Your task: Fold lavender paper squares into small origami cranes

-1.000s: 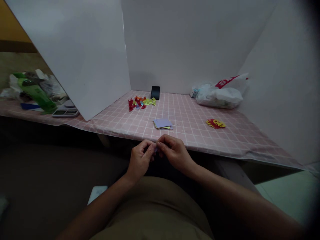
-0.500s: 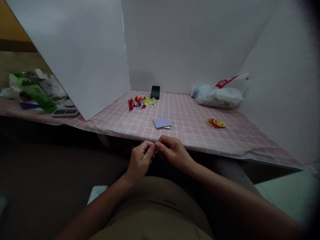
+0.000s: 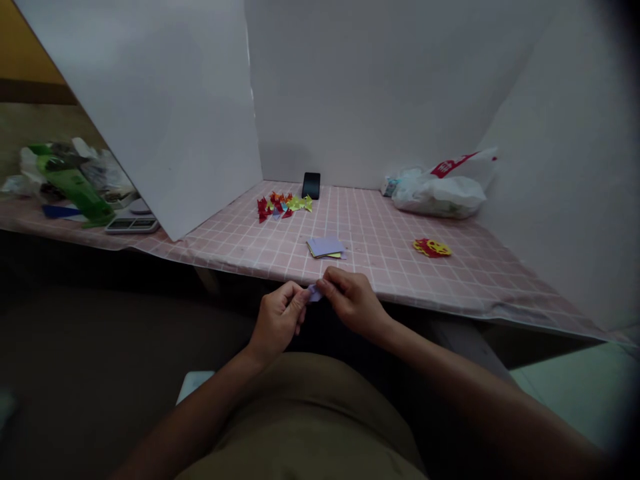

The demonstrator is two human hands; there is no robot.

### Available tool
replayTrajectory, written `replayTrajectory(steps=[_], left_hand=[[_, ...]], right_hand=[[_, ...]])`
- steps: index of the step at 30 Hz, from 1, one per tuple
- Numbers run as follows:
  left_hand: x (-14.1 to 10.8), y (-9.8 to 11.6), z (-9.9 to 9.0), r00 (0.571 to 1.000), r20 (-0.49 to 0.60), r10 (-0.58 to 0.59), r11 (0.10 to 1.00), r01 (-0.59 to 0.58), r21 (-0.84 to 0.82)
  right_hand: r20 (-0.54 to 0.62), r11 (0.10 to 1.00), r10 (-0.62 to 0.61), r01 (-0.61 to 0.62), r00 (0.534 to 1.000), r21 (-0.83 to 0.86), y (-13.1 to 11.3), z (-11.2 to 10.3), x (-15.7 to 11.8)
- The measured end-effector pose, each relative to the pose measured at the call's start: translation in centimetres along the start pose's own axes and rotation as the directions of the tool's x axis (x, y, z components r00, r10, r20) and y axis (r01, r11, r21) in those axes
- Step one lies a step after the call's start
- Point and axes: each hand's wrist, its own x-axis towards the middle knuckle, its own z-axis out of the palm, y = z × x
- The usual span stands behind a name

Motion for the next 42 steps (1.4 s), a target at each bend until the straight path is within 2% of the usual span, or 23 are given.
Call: replayTrajectory(steps=[6,9,14,20,27,35,42], left_hand=[[0.1,-0.1,-0.4,0.996,0.084,-0.006,0.998,0.011,-0.055],[0.1,-0.3,-0.5,0.996,0.085,0.024,0.998,-0.020,-0.053],[0.0,-0.7,-0.2,0.999,0.040,0.012,0.999,-0.010,-0.051],[0.0,-0.8,0.3,0.997,-0.071,0.016,0.992,-0.025,-0.123],[-0.2,-0.1,0.3,0.987,-0.155,0.050,0.985,-0.074,-0.154],[0.2,-0.5,0.3,0.976,-0.217,0.030,0.951,-0.094,-0.293],[0.2,-0.5,0.2,0.965,-0.262,0.028,0.932,-0.120,-0.341]], right_hand=[[0.132,0.959,0.136,-0.163,0.982,0.231,-0.1,-0.2,0.2],[0.130,0.958,0.142,-0.169,0.981,0.233,0.0,-0.2,0.3],[0.070,0.960,0.147,-0.160,0.987,0.231,0.3,-0.1,0.3],[0.049,0.914,0.191,-0.196,0.980,0.356,0.8,0.6,0.0],[0.070,0.900,0.183,-0.196,0.981,0.390,0.7,0.8,-0.3],[0.109,0.894,0.158,-0.189,0.981,0.407,0.9,1.1,-0.3],[0.079,0.898,0.127,-0.148,0.989,0.415,1.3,1.4,-0.5]])
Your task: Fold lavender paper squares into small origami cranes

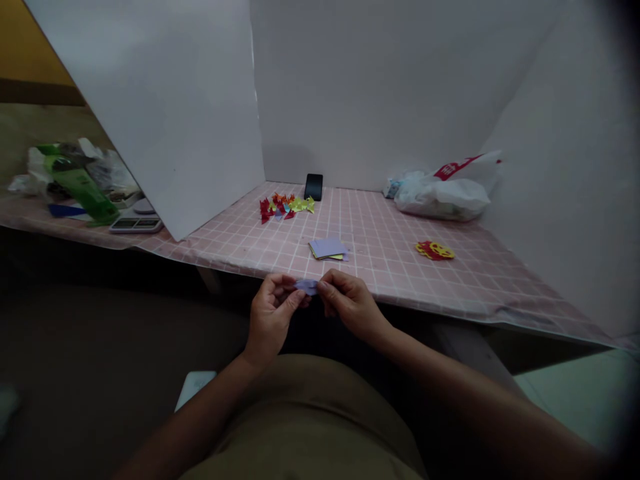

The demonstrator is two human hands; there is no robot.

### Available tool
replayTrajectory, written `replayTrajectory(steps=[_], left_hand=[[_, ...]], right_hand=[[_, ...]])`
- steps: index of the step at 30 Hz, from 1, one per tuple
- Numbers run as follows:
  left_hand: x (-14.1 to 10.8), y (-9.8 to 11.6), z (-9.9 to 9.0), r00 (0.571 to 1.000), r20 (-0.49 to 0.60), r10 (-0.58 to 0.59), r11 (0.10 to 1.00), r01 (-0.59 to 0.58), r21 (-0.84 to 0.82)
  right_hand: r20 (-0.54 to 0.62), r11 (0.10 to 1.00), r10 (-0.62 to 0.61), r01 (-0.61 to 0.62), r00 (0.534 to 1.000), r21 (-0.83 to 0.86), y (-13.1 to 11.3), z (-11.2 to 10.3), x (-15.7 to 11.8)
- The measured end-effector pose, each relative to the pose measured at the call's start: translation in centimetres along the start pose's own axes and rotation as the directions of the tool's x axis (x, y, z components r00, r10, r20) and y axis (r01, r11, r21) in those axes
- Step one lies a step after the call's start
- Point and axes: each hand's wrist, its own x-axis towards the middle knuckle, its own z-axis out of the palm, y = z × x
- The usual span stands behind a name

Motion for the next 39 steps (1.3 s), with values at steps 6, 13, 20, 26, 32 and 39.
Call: replayTrajectory(steps=[6,13,20,26,32,39], left_hand=[[-0.11,0.19,0.27,0.999,-0.050,-0.019,1.000,0.018,-0.019],[-0.02,-0.24,-0.02,0.997,-0.071,0.007,0.999,-0.005,0.035],[-0.05,0.27,0.13,0.997,-0.082,0.009,0.995,-0.001,0.095],[0.18,0.17,-0.02,0.997,-0.052,-0.048,0.997,0.050,0.050],[0.22,-0.13,-0.22,0.995,-0.005,-0.104,0.994,0.103,-0.021],[0.19,0.30,-0.30,0.999,-0.015,-0.043,0.993,0.044,0.108]], right_hand=[[-0.027,1.000,-0.009,0.008,1.000,-0.014,0.04,0.25,-0.05],[-0.026,0.981,-0.108,0.102,0.994,-0.168,-0.08,0.47,-0.34],[-0.016,0.886,-0.289,0.261,0.957,-0.382,-0.13,0.58,-0.43],[-0.023,0.971,-0.106,0.099,0.994,-0.216,-0.47,0.60,-0.60],[0.016,0.999,0.051,-0.051,0.999,0.008,-0.64,0.64,-0.53],[-0.054,0.953,-0.154,0.134,0.987,-0.273,-0.81,1.02,-0.78]])
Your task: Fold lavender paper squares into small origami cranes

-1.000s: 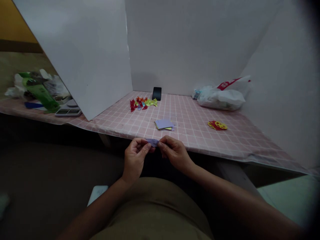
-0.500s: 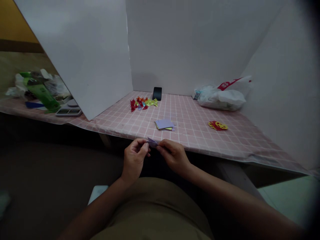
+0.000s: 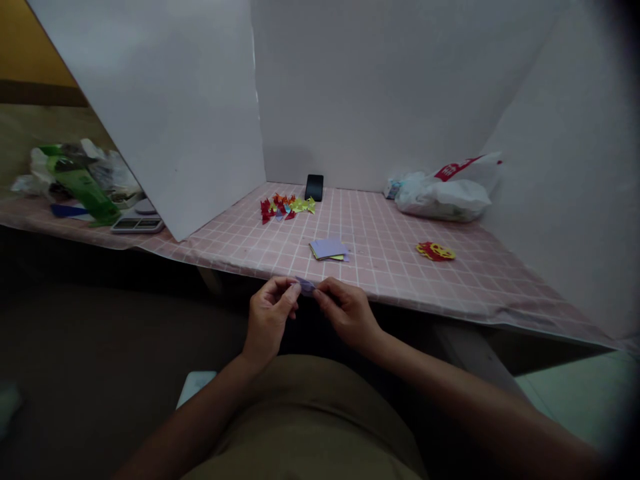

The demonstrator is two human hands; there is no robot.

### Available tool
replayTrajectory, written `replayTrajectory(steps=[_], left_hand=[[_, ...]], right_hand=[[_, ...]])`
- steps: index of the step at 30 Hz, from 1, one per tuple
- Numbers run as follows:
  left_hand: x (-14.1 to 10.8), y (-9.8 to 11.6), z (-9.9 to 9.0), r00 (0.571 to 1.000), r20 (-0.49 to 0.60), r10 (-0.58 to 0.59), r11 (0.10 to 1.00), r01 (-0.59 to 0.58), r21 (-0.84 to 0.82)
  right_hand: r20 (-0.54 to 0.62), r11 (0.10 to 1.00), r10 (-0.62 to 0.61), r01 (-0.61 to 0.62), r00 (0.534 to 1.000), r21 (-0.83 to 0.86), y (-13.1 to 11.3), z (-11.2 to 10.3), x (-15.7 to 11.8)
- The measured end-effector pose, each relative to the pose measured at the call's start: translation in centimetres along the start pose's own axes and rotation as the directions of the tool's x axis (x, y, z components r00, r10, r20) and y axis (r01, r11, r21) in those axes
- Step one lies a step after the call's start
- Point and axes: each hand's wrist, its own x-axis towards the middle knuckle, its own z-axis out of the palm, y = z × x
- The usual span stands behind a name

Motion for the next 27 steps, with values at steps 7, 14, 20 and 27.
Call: replayTrajectory(steps=[7,14,20,27], left_hand=[[0.0,0.0,-0.1,1.000,0.020,-0.005,1.000,0.005,0.008],[-0.1,0.1,0.1,0.998,0.058,-0.030,0.999,0.032,-0.042],[-0.2,0.4,1.0,0.998,0.060,-0.026,0.999,0.027,-0.020],[-0.1,0.0,1.2,0.999,0.025,-0.027,0.998,0.028,-0.048]], right_hand=[[-0.002,1.000,0.003,-0.003,1.000,-0.011,0.1,0.0,-0.1],[0.012,0.995,0.059,-0.060,0.998,0.083,0.4,0.1,-0.1],[-0.018,0.993,0.063,-0.060,0.998,0.105,0.6,0.5,-0.4],[-0.028,0.973,0.154,-0.147,0.988,0.180,0.6,0.7,-0.4]])
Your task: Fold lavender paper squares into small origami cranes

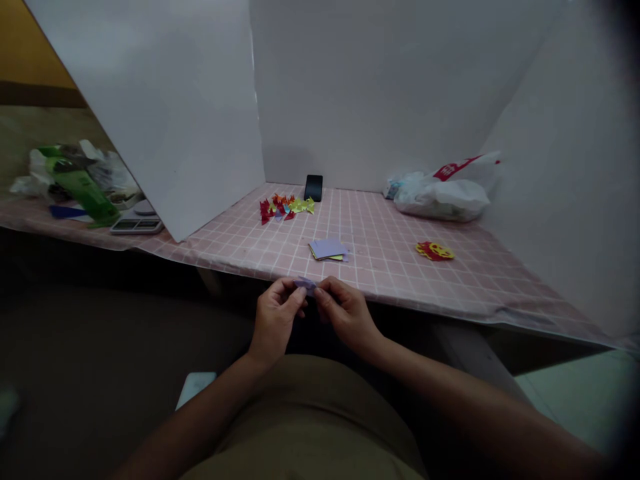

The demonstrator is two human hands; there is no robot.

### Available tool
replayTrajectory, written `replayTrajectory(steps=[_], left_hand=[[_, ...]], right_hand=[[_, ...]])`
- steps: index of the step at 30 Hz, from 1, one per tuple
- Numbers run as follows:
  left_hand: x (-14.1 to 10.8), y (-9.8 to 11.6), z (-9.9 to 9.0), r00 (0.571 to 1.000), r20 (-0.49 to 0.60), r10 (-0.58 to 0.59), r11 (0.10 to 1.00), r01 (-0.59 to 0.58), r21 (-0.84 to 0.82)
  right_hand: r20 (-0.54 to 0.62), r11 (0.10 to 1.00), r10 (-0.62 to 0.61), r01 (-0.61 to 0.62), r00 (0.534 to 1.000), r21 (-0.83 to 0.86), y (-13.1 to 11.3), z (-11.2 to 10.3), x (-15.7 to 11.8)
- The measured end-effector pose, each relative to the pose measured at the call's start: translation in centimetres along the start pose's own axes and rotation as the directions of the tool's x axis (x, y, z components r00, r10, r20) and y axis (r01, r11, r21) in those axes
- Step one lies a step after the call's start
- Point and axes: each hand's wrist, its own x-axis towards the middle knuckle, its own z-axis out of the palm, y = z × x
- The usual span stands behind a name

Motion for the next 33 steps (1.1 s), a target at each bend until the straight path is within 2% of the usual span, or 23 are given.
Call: replayTrajectory(steps=[6,12,19,26,33], left_hand=[[0.0,-0.1,0.3,1.000,-0.014,0.001,0.999,-0.001,-0.033],[0.0,-0.1,0.5,0.999,0.032,0.019,0.996,-0.017,-0.084],[0.1,-0.4,0.6,1.000,0.010,-0.024,0.995,0.025,-0.100],[0.1,-1.3,0.5,1.000,0.001,0.000,0.995,0.000,-0.102],[0.0,-1.3,0.4,1.000,-0.018,0.009,0.994,-0.011,-0.112]], right_hand=[[0.001,0.996,0.023,-0.023,1.000,0.090,0.1,0.3,-0.1],[-0.003,0.988,0.035,-0.034,0.999,0.152,0.2,0.4,-0.2],[0.008,0.994,0.007,-0.007,1.000,0.112,0.1,0.4,-0.2],[0.008,0.994,-0.002,0.001,1.000,0.114,0.2,0.5,-0.2],[-0.004,0.993,-0.001,0.001,1.000,0.119,0.4,0.6,-0.3]])
